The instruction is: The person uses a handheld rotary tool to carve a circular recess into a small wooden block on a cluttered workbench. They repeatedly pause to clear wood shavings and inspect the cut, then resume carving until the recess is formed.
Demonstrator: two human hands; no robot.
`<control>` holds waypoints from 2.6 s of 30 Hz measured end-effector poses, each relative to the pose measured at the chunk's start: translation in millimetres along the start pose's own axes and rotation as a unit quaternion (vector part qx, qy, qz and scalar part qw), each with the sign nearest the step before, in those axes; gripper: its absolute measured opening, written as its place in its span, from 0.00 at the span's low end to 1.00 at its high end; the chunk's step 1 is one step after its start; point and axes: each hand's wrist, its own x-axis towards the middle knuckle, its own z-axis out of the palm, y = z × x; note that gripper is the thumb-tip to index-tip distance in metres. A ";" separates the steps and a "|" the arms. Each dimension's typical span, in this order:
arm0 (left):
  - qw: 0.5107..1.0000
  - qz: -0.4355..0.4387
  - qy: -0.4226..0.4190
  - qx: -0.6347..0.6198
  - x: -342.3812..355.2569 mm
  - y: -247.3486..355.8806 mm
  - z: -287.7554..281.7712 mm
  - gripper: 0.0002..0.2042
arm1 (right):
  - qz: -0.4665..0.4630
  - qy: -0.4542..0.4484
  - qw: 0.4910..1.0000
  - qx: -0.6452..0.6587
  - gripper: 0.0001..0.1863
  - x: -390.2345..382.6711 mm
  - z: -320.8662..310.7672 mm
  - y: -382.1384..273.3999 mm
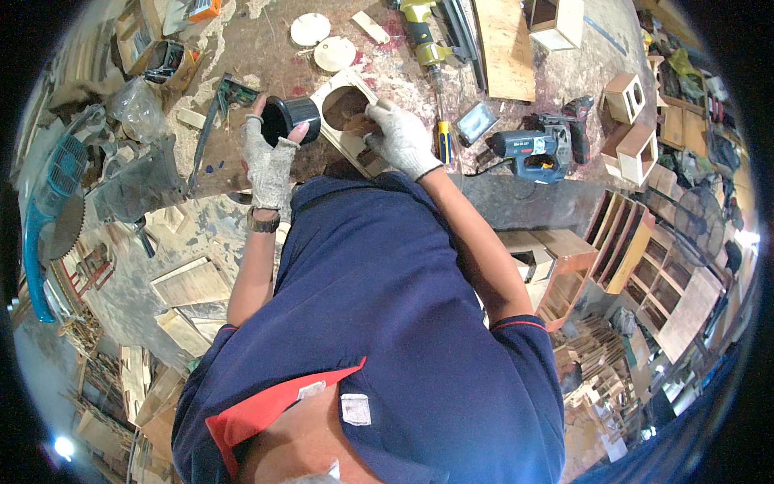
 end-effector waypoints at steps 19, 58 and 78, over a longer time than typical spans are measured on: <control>0.942 0.113 0.002 0.317 -4.4 42.3 57.5 0.47 | -0.102 -0.099 0.964 0.227 0.13 16.2 -10.1 51.2; 0.953 0.009 -0.182 0.240 26.3 51.3 48.1 0.44 | 0.029 -0.010 0.874 0.485 0.30 4.2 0.7 61.2; 0.892 0.166 -0.138 0.397 1.2 46.0 66.4 0.51 | 0.040 -0.042 0.903 0.425 0.26 2.6 0.7 64.4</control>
